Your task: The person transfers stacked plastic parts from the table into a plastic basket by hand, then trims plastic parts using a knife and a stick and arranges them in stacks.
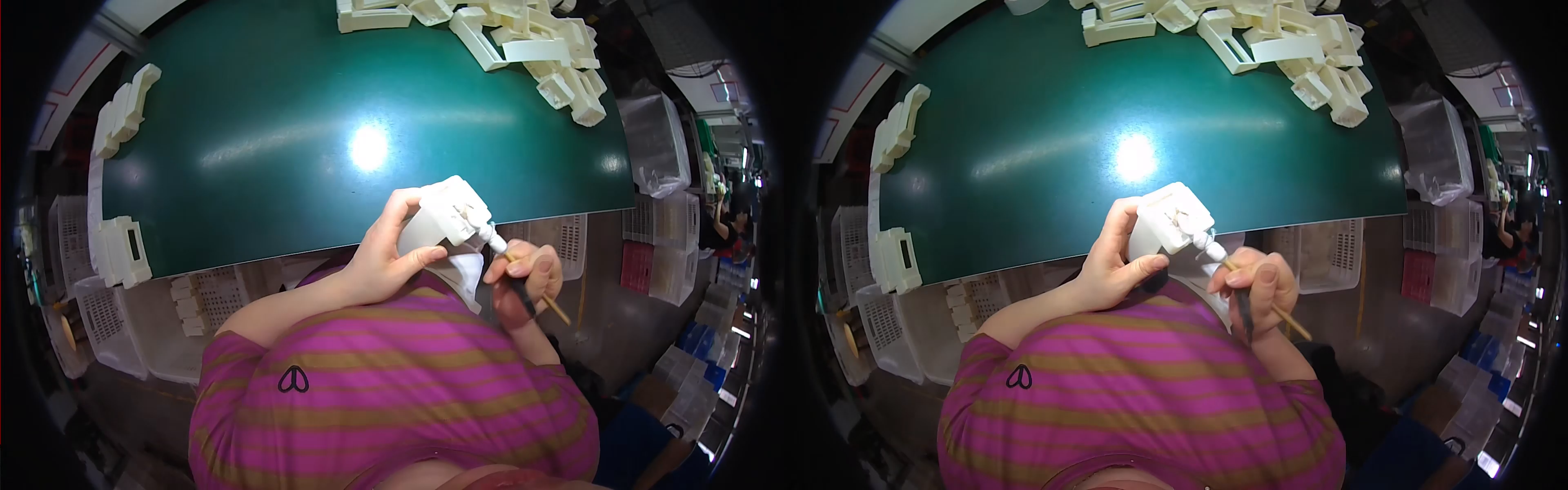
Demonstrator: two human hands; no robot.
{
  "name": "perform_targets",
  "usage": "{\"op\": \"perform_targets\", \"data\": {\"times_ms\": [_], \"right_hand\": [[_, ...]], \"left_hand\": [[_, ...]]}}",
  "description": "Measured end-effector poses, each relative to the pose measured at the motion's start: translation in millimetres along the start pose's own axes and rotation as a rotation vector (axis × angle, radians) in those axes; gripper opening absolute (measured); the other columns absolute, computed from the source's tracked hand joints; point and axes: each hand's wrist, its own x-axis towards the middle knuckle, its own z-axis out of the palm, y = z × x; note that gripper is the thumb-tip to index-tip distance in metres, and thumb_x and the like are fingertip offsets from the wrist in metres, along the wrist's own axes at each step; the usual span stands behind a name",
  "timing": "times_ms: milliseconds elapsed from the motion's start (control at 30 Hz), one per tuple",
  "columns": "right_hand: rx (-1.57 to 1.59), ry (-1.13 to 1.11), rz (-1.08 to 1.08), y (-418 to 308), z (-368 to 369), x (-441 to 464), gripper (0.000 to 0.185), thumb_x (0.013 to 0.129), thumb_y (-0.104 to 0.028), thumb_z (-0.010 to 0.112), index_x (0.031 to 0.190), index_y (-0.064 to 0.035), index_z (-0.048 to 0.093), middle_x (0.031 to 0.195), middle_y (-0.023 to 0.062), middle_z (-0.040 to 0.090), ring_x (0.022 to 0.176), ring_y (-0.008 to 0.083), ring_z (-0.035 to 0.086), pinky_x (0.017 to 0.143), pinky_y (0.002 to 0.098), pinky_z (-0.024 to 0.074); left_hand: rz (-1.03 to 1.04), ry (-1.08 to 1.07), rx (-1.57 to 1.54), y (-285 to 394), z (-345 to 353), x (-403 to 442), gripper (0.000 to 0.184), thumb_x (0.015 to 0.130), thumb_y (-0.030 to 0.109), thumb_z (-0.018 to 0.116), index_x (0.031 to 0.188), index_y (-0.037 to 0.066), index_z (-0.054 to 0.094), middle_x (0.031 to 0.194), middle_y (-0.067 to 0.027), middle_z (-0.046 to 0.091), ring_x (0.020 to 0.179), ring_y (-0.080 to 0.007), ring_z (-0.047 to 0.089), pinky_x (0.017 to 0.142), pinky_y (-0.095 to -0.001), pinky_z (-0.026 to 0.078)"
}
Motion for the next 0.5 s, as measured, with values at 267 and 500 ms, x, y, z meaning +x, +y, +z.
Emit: {"op": "perform_targets", "data": {"times_ms": [267, 500], "right_hand": [[0.159, 0.138, 0.079, 28, -8, 21, 0.031, 0.103, -0.025, 0.04, 0.079, -0.0055, 0.042, 0.063, 0.0107, 0.05, 0.051, 0.0133, 0.044, 0.048, 0.022, 0.0354], [0.215, -0.042, 0.29, 47, -10, 26, 0.034, 0.104, -0.03, 0.042, 0.083, -0.004, 0.048, 0.069, 0.01, 0.051, 0.058, 0.0129, 0.053, 0.05, 0.0199, 0.0423]], "left_hand": [[-0.016, 0.035, 0.012, 30, -41, 8, 0.05, 0.091, 0.02, 0.067, 0.129, 0.003, 0.039, 0.116, -0.0075, 0.053, 0.11, -0.0155, 0.049, 0.097, -0.0318, 0.039], [-0.334, 0.63, 1.147, 116, -237, 29, 0.056, 0.088, 0.046, 0.066, 0.125, 0.007, 0.049, 0.116, -0.017, 0.064, 0.106, -0.0316, 0.063, 0.09, -0.0383, 0.048]]}}
